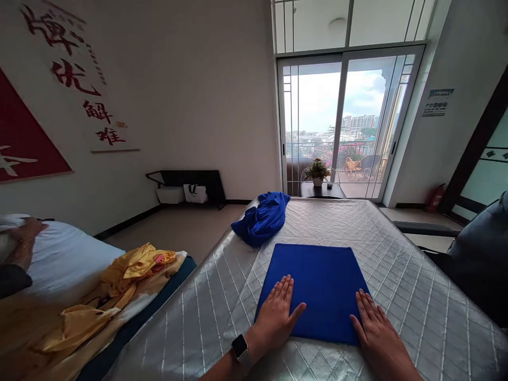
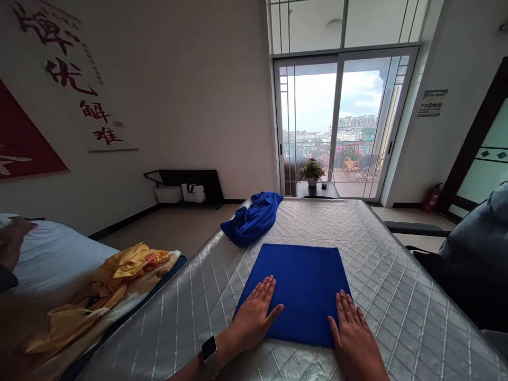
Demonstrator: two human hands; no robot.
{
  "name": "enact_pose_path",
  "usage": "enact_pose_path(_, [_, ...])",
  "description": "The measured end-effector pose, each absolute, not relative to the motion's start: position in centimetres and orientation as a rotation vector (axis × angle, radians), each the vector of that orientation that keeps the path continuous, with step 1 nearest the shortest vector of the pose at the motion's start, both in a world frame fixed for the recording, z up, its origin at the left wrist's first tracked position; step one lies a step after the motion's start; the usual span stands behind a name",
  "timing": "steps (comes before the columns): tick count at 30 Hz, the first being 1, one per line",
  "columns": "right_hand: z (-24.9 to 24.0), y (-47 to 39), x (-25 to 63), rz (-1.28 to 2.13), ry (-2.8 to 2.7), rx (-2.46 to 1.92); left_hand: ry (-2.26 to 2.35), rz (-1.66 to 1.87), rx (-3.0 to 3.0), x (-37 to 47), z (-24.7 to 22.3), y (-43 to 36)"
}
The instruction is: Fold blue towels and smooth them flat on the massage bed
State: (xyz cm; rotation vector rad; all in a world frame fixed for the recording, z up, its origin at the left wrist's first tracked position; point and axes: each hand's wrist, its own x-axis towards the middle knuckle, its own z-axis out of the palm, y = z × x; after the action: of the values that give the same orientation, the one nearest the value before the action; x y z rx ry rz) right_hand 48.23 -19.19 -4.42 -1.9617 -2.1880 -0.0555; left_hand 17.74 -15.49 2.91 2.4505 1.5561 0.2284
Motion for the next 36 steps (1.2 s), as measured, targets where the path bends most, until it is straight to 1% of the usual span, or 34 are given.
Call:
enact_pose_path(8, [-5.7, -19.1, 48.9, -0.19, -2.231, -1.839, 1.698, 0.285, 2.434, 14.4, 1.5, -15.6])
enact_pose_path(16, [-5.6, -18.8, 49.1, -0.085, -2.216, -1.943, 1.752, 0.266, 2.356, 14.7, 2.4, -16.0])
enact_pose_path(21, [-5.4, -18.1, 49.6, -0.07, -2.236, -1.99, 1.758, 0.283, 2.377, 14.5, 1.7, -15.8])
enact_pose_path(26, [-2.2, -15.3, 49.1, -0.003, -2.243, -2.039, 1.75, 0.35, 2.444, 14.3, 0.7, -15.5])
enact_pose_path(30, [-0.1, -12.0, 48.3, 0.03, -2.22, -2.117, 1.772, 0.318, 2.426, 14.2, 0.5, -15.5])
enact_pose_path(32, [-0.3, -10.7, 48.0, 0.037, -2.211, -2.139, 1.779, 0.301, 2.418, 14.2, 0.5, -15.5])
enact_pose_path(36, [-2.2, -9.6, 48.0, 0.042, -2.241, -2.136, 1.782, 0.315, 2.442, 14.1, 0.3, -15.5])
